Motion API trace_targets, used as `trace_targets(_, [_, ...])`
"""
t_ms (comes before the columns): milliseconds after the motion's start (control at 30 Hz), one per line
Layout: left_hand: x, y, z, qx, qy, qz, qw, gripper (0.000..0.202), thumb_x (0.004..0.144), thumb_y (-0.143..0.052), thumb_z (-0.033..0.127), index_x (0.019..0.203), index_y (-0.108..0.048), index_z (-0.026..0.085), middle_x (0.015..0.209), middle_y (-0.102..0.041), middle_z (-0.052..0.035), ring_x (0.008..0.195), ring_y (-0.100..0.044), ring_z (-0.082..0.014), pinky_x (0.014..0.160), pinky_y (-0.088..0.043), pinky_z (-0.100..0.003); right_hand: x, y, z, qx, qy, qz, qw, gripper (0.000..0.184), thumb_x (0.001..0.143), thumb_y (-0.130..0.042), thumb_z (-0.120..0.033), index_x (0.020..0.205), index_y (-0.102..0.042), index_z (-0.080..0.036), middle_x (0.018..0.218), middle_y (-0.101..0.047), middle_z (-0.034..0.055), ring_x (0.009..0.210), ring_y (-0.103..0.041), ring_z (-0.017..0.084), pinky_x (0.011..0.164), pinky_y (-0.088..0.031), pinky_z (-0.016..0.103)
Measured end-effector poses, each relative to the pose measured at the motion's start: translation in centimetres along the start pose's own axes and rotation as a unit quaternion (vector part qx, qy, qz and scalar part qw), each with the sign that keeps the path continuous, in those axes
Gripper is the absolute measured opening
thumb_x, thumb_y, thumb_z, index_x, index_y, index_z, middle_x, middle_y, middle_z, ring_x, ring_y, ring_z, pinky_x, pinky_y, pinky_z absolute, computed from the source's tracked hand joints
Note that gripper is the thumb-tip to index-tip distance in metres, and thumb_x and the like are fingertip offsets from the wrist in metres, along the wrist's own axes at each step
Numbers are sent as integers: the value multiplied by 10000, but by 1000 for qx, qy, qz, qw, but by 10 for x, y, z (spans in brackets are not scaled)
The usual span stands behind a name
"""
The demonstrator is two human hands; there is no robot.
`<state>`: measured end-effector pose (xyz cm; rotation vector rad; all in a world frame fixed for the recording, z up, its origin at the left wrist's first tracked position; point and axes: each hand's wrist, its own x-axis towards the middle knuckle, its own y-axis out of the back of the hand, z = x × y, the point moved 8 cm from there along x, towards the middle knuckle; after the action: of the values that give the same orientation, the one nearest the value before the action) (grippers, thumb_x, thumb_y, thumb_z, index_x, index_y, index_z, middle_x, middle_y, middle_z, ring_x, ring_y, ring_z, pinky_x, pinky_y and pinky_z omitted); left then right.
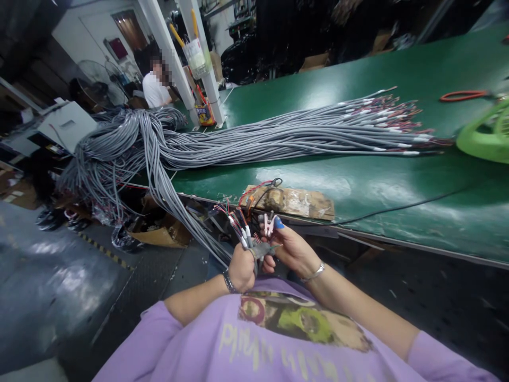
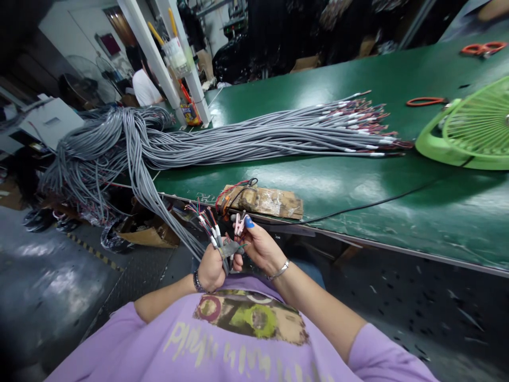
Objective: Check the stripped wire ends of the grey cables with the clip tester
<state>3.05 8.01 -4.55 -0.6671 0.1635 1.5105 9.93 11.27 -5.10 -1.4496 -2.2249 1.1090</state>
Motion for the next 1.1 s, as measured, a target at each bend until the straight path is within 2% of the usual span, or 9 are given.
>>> trace_targets(100, [-1, 0, 1, 2, -3, -2, 1000, 438, 473, -788, 500, 578, -527, 164, 389, -517, 19, 338, -459, -95, 399, -361, -224, -1, 0, 5, 36, -29, 5, 999, 411, 757, -621, -613, 889, -624, -223, 601, -598, -16, 372, -486, 145, 381, -430, 306])
trace_targets(200, [-3, 1, 2, 0, -7, -8, 1000, 444, 474, -787, 507, 567, -521, 164, 390, -526, 14, 334, -456, -92, 392, -366, -221, 0, 3, 4, 31, -15, 14, 999, 435, 759, -609, -634, 867, -633, -213, 645, -625, 8, 438, -511, 152, 438, -445, 308])
trace_targets(333, [-6, 4, 3, -3, -12, -8, 1000, 450, 466, -793, 512, 552, -523, 162, 406, -562, -9, 327, -476, -101, 382, -383, -226, -1, 18, 2, 31, 9, 47, 998, 416, 735, -646, -627, 767, -635, -212, 704, -655, 23, 595, -570, 157, 569, -472, 290])
trace_targets(433, [-7, 7, 2, 7, -20, -12, 1000, 445, 485, -798, 513, 559, -544, 155, 426, -588, -24, 329, -496, -114, 379, -389, -234, -7, 22, 4, 4, -17, 34, 999, 448, 677, -700, -630, 786, -659, -198, 749, -673, 35, 659, -594, 152, 622, -474, 280])
trace_targets(600, [-7, 12, -2, 26, -42, -21, 999, 462, 504, -805, 537, 562, -558, 151, 421, -584, -25, 336, -507, -121, 385, -404, -241, -25, 3, -2, -105, -48, -34, 993, 455, 648, -753, -569, 818, -629, -166, 661, -671, 34, 601, -616, 166, 583, -443, 288])
trace_targets(733, [-6, 13, -5, 57, -49, -30, 997, 489, 527, -791, 576, 549, -571, 140, 449, -597, -36, 368, -529, -124, 414, -429, -246, -32, -10, -13, -186, -21, -19, 982, 418, 652, -756, -550, 705, -549, -190, 530, -628, -11, 502, -582, 151, 540, -436, 286])
trace_targets(900, [-6, 2, -13, 127, -6, -116, 985, 495, 483, -824, 551, 518, -558, 135, 419, -566, -25, 375, -517, -118, 441, -447, -253, -33, -16, -10, -248, -27, -39, 968, 428, 683, -708, -585, 692, -535, -193, 487, -610, -15, 451, -568, 147, 494, -427, 274])
trace_targets(967, [-7, 2, -11, 122, 0, -112, 986, 502, 482, -814, 567, 511, -556, 138, 408, -559, -24, 366, -512, -120, 430, -441, -254, -31, -9, -9, -260, -23, -14, 965, 433, 665, -721, -583, 692, -556, -184, 509, -611, -16, 464, -553, 135, 511, -428, 274])
trace_targets(1100, [-7, 8, -5, 66, -14, -63, 996, 510, 464, -812, 579, 534, -575, 133, 438, -593, -37, 359, -524, -126, 410, -440, -253, -28, 19, -13, -235, 3, 96, 967, 429, 607, -766, -560, 658, -600, -168, 563, -584, -29, 519, -491, 98, 551, -404, 258])
